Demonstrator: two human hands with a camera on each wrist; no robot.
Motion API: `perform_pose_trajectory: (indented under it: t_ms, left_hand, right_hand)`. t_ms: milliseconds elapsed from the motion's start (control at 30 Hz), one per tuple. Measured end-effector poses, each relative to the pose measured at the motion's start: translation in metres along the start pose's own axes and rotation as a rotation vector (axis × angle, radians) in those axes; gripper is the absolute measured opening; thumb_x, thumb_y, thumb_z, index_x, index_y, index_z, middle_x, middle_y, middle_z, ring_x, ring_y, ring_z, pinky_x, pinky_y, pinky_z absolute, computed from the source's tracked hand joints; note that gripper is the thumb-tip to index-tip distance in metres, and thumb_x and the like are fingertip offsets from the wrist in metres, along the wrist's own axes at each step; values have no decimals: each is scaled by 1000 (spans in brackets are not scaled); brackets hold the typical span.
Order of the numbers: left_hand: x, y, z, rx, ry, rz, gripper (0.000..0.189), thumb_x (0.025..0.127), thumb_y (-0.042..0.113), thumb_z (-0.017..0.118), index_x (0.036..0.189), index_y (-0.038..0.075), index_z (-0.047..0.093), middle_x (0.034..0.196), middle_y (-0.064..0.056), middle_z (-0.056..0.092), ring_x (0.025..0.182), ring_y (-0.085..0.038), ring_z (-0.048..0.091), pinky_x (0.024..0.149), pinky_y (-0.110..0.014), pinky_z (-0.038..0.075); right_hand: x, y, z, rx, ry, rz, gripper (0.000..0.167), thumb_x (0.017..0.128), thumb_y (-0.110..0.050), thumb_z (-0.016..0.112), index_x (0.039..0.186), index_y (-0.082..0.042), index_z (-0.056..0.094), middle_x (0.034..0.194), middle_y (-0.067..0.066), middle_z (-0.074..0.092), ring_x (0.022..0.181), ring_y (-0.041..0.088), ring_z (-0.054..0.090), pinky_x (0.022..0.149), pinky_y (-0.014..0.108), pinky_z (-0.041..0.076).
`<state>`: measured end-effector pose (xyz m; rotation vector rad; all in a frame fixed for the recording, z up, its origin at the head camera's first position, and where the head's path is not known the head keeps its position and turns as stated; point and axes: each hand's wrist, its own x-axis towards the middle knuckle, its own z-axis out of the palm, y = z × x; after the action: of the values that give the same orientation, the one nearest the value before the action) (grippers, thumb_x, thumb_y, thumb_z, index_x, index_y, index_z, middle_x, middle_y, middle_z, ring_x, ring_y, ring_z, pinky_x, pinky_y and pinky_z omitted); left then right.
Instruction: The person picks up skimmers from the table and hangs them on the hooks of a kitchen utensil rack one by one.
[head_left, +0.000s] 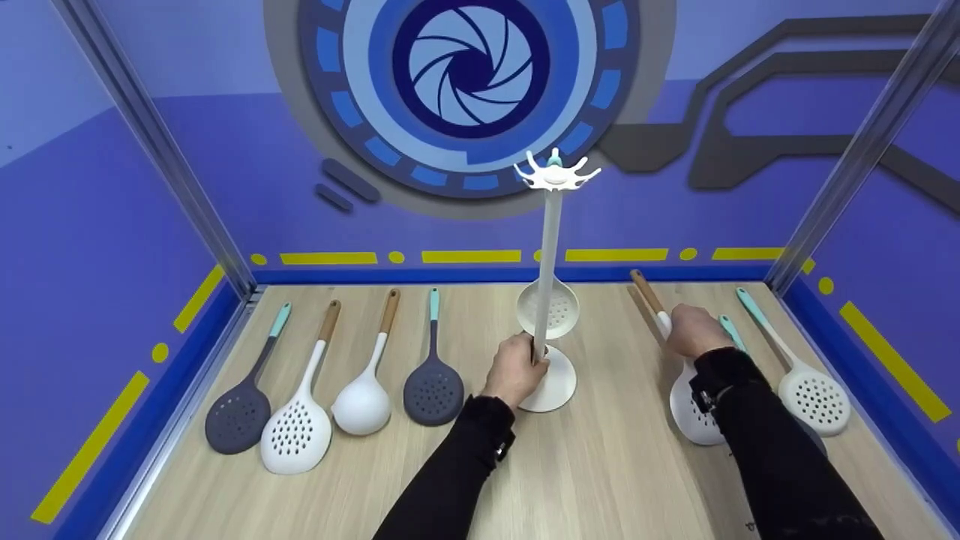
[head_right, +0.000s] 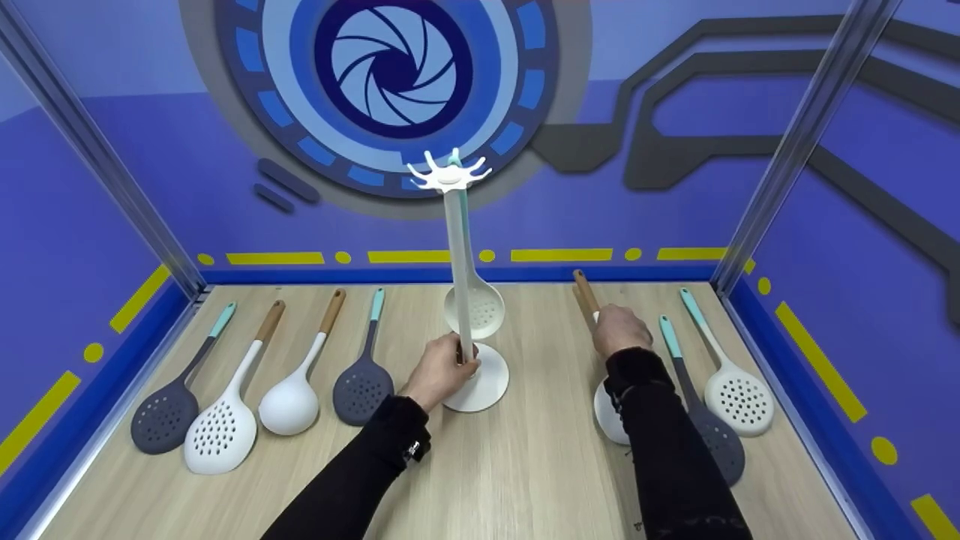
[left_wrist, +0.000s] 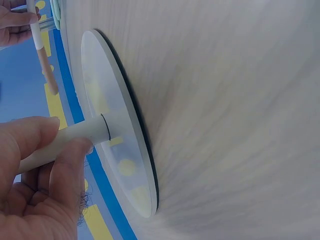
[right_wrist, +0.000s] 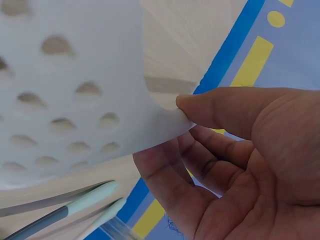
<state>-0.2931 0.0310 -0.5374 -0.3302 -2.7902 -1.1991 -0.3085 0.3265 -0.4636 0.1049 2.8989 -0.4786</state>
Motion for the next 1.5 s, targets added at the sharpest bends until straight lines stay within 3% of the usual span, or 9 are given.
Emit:
perform_pose_trajectory:
  t_ms: [533,800,1167,1500]
  left_hand:
    - [-1,1,-1,10,1,-6,13,79,14,70,87,16,61,82,3,62,76,-9,59,68,-26,50]
    - [-1,1,0,6,-4,-18,13,79,14,70,88,17,61,83,3,61,76,-9,59,68,-25,50]
    - [-1,1,0,8,-1,-3,13,79,14,70,88,15,61,83,2,62,77,-10,58,69,-25,49]
    - [-1,1,-1,3,-7,-4,13,79,13,70,88,14,61,82,1,62,76,-10,58,69,-26,49]
  right_hand:
    - [-1,-6,-4,-3,82,-68,22,79,-4,60,96,10,53,72,12,50,60,24,45,49,31,37]
    - [0,-11,-5,22,127,-59,42,80,-11,64,108,14,47,79,19,56,62,25,50,49,32,41]
    - [-3,-18,-9,19,149,-73,41,82,-15,63,110,9,45,85,22,58,64,26,56,48,32,43]
    - [-7,-26,-15,29,192,-109,33,83,-13,62,106,5,47,85,18,55,62,25,53,48,30,40]
